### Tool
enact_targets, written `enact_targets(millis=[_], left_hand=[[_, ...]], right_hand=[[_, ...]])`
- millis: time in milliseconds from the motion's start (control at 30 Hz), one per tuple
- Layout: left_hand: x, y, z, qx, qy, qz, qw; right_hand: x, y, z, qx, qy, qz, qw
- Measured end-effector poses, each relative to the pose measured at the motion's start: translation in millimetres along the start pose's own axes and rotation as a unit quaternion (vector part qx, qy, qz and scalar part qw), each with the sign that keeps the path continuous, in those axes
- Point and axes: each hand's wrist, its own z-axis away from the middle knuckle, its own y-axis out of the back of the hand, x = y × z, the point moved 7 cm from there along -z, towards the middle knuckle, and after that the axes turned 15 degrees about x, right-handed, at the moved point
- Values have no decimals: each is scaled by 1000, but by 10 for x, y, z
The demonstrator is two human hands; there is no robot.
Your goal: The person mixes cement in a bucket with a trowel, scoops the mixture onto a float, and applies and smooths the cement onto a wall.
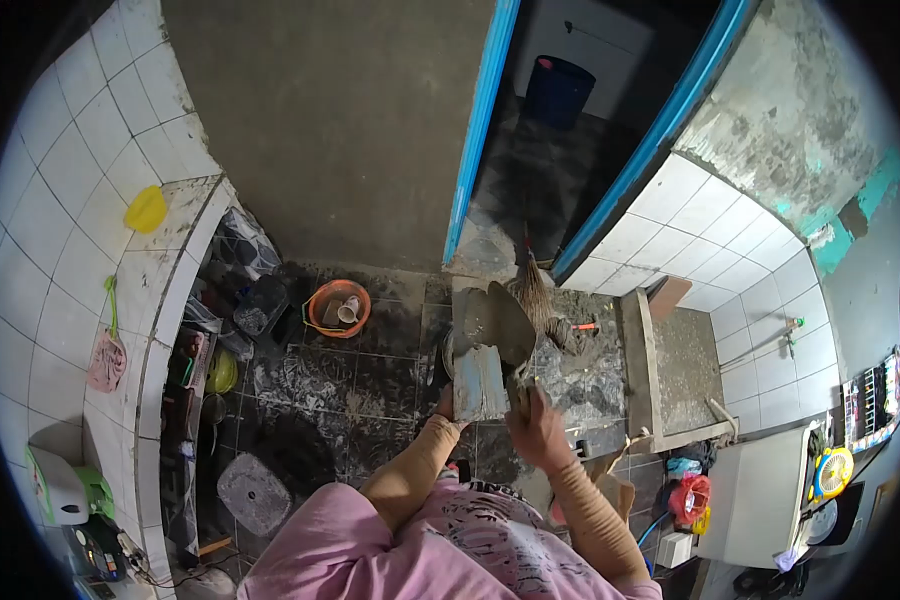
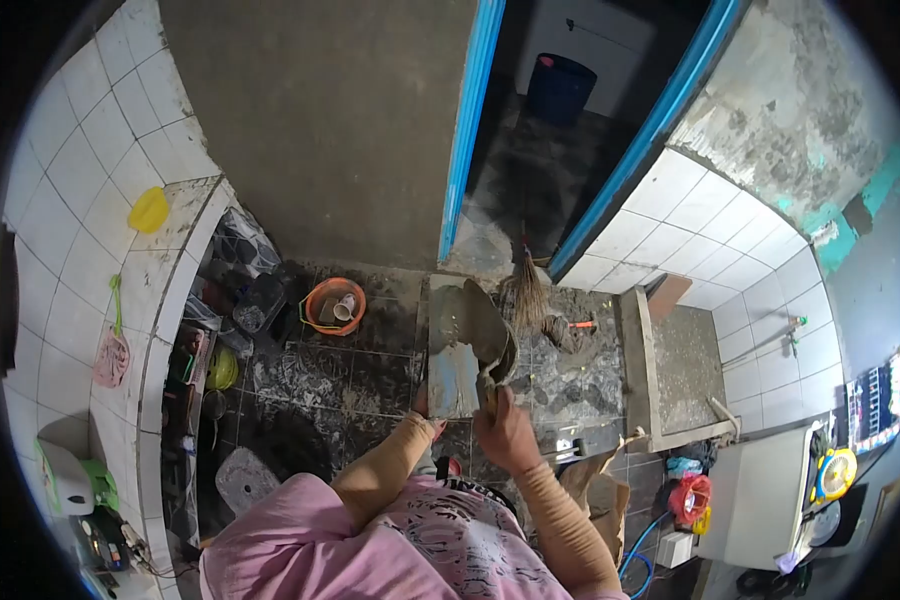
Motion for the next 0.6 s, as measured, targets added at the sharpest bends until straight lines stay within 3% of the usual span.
enact_targets(millis=[300,600], left_hand=[[240,-186,-219,-55,-2,60,997],[402,-504,-276,-76,-27,74,994]], right_hand=[[-129,-92,257,-69,-49,-9,996],[-230,-69,81,-54,2,-1,999]])
